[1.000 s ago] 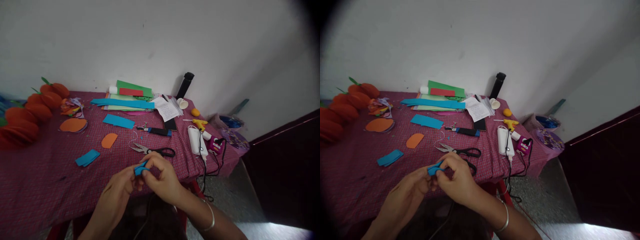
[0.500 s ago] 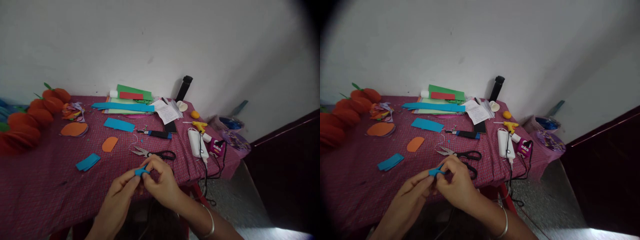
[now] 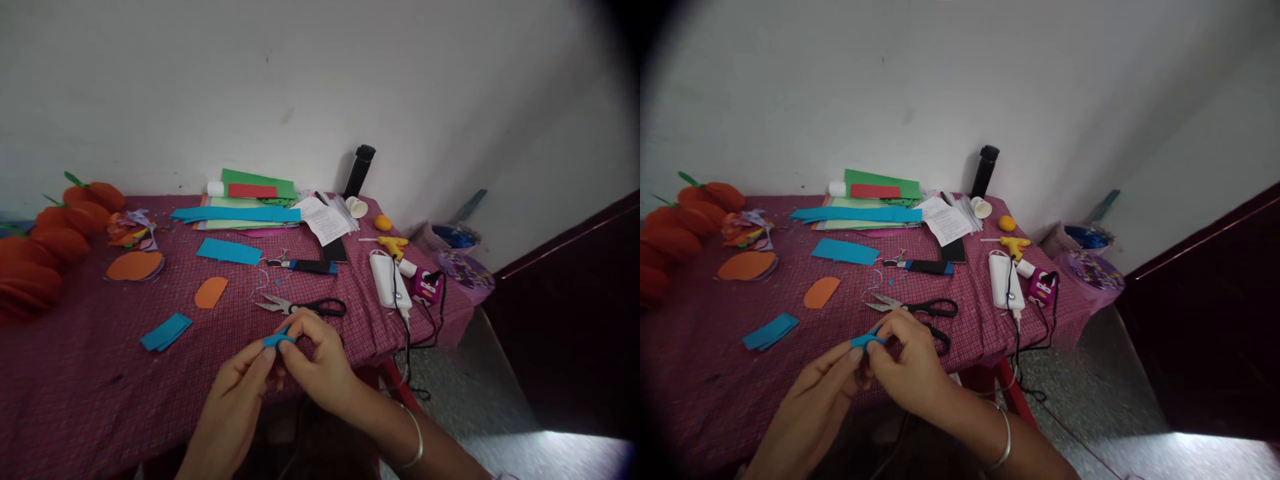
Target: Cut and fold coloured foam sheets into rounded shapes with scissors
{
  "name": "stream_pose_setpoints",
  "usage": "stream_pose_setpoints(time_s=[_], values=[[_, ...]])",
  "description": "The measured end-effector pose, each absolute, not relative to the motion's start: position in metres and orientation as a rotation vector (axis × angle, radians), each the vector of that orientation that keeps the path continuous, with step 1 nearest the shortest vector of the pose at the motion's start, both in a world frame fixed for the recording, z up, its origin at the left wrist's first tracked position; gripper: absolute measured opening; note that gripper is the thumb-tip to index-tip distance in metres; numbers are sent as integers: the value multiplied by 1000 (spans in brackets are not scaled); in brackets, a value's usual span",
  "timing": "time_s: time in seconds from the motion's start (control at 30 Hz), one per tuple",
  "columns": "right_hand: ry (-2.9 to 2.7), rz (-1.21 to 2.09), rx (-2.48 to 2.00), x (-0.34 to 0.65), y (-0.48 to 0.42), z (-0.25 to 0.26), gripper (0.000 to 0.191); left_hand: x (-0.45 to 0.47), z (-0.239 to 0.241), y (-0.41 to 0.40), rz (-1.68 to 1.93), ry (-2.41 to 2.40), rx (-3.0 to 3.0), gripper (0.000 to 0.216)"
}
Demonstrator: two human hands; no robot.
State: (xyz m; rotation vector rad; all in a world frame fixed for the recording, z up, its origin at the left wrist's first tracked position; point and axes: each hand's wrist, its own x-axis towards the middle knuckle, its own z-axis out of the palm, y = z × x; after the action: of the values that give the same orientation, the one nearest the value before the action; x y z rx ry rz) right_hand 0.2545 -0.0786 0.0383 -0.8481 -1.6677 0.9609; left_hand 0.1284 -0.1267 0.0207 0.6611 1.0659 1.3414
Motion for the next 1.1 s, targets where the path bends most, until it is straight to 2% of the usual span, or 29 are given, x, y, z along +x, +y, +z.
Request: stream_pose_setpoints(time_s=[0.43, 0.67, 0.77, 0.87, 1.0, 1.1], values=[[-1642, 918, -844, 251, -79, 38, 16, 134, 17, -125, 1387, 1068, 605, 25], [-1604, 954, -877, 250, -78, 38, 15, 141, 19, -127, 1466, 1020, 474, 16], [-1539, 1047, -959, 251, -79, 39, 13, 143, 19, -127, 1499, 1041, 443, 16], [-1486, 1145, -1003, 253, -81, 39, 19, 144, 18, -128, 1496, 1060, 478, 18], [-1560, 1168, -942, 257, -78, 38, 7, 139, 19, -129, 1435, 1187, 602, 23], [-1591, 1157, -848, 259, -76, 37, 11, 137, 18, -128, 1407, 1245, 678, 24]])
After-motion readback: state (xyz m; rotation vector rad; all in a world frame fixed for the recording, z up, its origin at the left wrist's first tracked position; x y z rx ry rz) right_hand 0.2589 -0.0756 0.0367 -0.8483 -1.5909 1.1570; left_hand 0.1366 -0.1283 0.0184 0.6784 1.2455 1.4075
